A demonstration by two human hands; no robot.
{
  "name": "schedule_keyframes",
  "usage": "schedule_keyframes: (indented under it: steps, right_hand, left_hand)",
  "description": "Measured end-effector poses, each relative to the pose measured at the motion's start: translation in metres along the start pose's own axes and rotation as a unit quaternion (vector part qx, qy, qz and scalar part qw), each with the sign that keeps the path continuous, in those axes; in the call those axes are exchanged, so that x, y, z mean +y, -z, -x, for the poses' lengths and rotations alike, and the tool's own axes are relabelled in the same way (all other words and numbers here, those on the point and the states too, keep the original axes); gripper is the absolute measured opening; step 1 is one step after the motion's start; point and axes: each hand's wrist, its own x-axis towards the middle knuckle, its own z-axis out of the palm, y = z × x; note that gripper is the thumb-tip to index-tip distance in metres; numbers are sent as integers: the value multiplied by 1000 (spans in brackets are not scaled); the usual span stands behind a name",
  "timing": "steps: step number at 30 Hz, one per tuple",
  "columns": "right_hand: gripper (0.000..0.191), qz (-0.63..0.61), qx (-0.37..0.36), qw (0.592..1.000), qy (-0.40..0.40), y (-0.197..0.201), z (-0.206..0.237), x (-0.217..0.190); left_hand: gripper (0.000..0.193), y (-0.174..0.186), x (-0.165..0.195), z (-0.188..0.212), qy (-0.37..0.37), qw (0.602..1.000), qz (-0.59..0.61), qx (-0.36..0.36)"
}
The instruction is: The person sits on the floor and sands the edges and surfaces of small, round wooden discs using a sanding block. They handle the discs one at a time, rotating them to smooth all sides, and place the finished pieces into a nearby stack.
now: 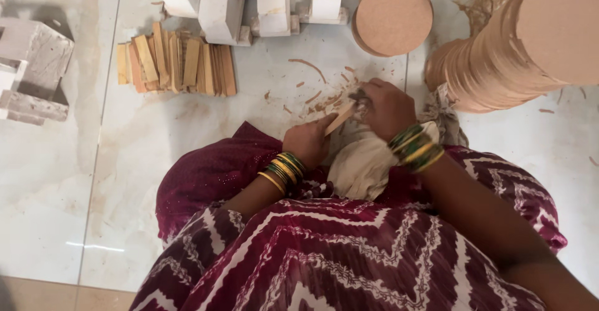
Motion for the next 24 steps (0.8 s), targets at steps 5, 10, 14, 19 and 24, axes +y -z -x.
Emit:
schedule_keyframes:
  steps: [5, 10, 14, 19, 24]
  right_hand:
    - [15, 53, 54, 994, 81, -14, 15, -3]
    - [21, -109, -31, 988, -108, -23, 1, 38]
    - [38, -276, -80, 935, -208, -42, 3, 62]
    - [32, -232, 21, 952, -199, -43, 4, 65]
    - [25, -225, 1, 970, -92, -14, 0, 36]
  left_hand:
    - [49, 1, 0, 1, -3, 999, 20, 31]
    - [47, 5, -2, -1, 21, 999, 27, 4]
    - [45, 10, -5, -4, 61, 997, 33, -18]
    - [48, 15, -5, -4, 56, 997, 41, -15]
    - [46, 16, -4, -4, 40, 999, 31, -9]
